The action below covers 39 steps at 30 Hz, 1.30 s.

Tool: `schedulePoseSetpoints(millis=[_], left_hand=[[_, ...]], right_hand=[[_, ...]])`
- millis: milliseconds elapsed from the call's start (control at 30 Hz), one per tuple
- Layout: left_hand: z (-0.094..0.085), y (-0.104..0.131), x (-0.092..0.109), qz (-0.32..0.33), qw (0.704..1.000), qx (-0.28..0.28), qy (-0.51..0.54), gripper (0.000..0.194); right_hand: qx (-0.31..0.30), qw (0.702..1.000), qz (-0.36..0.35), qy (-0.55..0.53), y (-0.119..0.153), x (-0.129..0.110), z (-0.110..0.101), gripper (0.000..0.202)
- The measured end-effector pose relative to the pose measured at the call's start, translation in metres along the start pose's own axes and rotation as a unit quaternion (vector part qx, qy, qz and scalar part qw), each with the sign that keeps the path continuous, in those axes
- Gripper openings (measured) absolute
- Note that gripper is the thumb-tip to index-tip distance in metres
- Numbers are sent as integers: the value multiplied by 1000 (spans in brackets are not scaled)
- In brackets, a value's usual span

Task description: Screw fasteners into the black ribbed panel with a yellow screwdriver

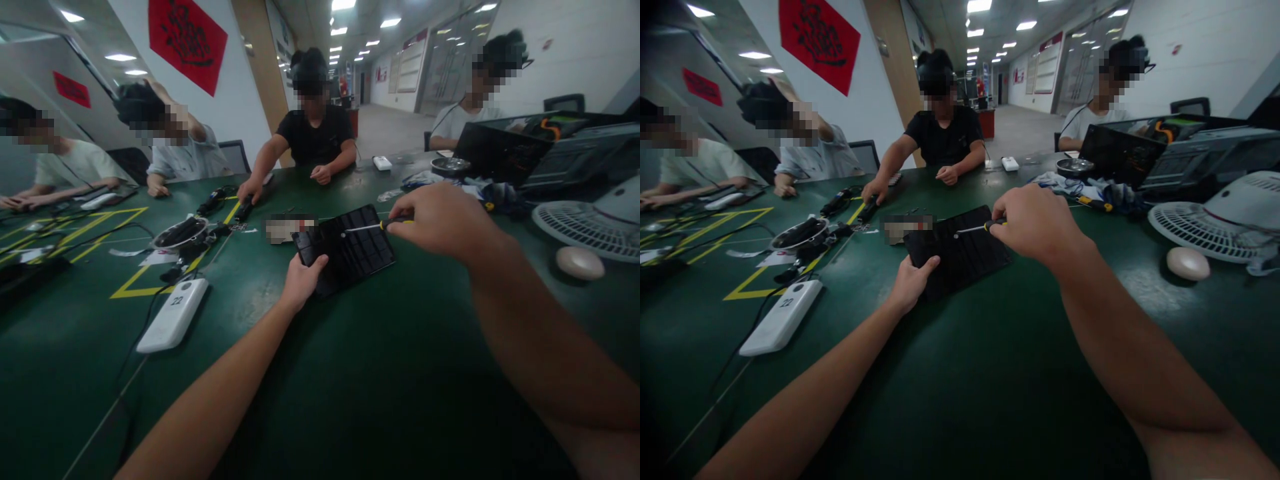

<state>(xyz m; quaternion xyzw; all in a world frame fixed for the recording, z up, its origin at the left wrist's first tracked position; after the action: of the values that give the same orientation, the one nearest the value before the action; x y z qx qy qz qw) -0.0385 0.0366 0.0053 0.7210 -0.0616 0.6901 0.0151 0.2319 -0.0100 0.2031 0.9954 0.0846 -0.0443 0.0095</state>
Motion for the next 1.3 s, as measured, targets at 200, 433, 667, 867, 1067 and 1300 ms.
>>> schedulePoseSetpoints(millis=[200,433,667,867,1067,1300], left_hand=[[4,4,7,9,1000,-6,0,47],[6,7,12,-1,1000,-3,-4,40],[5,6,10,11,1000,-6,-22,37],[6,5,11,22,999,-17,-16,41],[3,5,6,7,1000,-7,-9,42],[2,2,2,7,1000,-3,2,47]], right_hand=[[-18,1000,-23,3,-3,-5,6,35],[3,1000,-30,-5,-4,-3,8,32],[10,999,-35,-3,-4,-3,10,31],[5,1000,-28,1,-5,-1,11,33],[-12,1000,-17,-2,-5,-1,9,33],[19,1000,-23,-5,-2,-2,6,30]])
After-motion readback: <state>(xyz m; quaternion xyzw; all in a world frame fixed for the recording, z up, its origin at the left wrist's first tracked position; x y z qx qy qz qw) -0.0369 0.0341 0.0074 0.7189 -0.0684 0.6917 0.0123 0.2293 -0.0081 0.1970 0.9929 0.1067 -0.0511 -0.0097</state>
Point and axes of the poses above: each hand's wrist, its own y-axis away from the middle knuckle, its own z-axis out of the palm, x = y × z, the point moved 9 cm from there along -y, towards the middle knuckle, and after that the axes turned 15 degrees about -x, right-handed, at the moved point
